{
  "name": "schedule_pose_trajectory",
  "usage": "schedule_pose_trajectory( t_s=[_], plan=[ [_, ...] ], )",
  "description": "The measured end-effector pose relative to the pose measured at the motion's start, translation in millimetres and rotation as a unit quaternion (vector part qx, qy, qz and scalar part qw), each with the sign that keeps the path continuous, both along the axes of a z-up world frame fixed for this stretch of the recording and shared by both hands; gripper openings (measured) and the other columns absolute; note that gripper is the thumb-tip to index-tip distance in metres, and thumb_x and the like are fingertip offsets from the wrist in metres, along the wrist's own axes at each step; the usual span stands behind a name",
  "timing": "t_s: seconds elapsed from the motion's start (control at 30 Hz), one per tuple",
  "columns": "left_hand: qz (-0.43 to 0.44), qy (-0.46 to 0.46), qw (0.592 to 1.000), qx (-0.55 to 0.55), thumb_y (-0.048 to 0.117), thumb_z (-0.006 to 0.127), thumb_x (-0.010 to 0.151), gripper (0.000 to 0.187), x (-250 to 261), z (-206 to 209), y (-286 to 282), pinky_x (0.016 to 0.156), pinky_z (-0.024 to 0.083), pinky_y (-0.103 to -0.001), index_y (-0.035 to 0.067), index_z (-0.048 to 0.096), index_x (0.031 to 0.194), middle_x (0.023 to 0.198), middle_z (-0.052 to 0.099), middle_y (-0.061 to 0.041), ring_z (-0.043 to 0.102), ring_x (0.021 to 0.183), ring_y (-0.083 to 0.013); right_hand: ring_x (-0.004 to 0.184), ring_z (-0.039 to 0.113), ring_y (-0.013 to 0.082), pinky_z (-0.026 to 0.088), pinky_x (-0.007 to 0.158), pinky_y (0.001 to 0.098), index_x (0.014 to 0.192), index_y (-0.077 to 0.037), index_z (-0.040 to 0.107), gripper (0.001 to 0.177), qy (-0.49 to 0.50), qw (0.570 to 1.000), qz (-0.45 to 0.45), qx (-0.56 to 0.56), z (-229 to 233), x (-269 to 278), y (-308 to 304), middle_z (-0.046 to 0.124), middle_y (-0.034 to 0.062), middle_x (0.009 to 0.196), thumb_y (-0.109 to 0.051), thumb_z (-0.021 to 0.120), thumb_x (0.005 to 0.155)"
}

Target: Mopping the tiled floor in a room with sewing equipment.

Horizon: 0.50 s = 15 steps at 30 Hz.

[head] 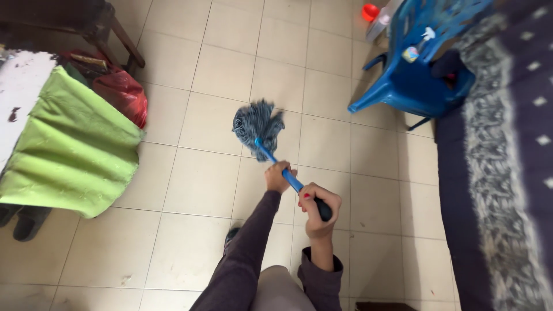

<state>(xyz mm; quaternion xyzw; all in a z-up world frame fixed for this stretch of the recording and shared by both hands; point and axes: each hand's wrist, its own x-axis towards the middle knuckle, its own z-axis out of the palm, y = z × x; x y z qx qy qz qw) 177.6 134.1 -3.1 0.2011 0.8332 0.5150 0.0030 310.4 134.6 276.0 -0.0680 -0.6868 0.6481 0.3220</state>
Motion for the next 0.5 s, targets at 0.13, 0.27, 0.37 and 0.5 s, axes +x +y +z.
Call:
schedule_pose_trajectory(
  t_s=[0.13,0.27,0.37,0.5],
  plan=[
    [0.011,0.018,1.0,-0.001,0.029,0.075,0.069,0.02,84,13,-30,0.062,0.053,-0.044,0.013,0.064,0.065,0.068,0.066,-0.008,0.066,0.066,-0.0326,0.057,0.046,0.0138,0.041,0.057,0.0276,0.065,0.003,0.044,0.018,-0.025,0.999,-0.021,-0.031,20,70,-22,0.052,0.009,0.062,0.002,0.049,0.083],
    [0.029,0.028,0.999,0.027,0.028,0.076,0.067,0.021,153,30,-58,0.059,0.052,-0.044,0.011,0.064,0.062,0.065,0.066,-0.01,0.065,0.063,-0.0334,0.056,0.046,0.0142,0.04,0.056,0.0285,0.065,0.004,0.049,0.02,-0.034,0.996,-0.042,-0.073,44,125,-45,0.051,0.0079,0.059,0.001,0.051,0.085],
    [0.045,0.033,0.997,0.049,0.025,0.075,0.068,0.018,193,23,-71,0.059,0.052,-0.044,0.01,0.065,0.063,0.066,0.066,-0.01,0.065,0.063,-0.0332,0.055,0.046,0.0146,0.04,0.055,0.0289,0.063,0.004,0.048,0.024,-0.039,0.997,-0.031,-0.066,53,153,-55,0.05,0.0076,0.057,-0.001,0.051,0.086],
    [0.053,0.054,0.996,0.042,0.019,0.074,0.068,0.017,218,21,-75,0.057,0.049,-0.045,0.008,0.063,0.06,0.064,0.066,-0.011,0.063,0.06,-0.0348,0.055,0.046,0.0146,0.04,0.057,0.0291,0.061,0.002,0.046,0.027,-0.046,0.996,-0.024,-0.078,61,172,-61,0.049,0.0068,0.058,-0.002,0.052,0.087]
  ],
)
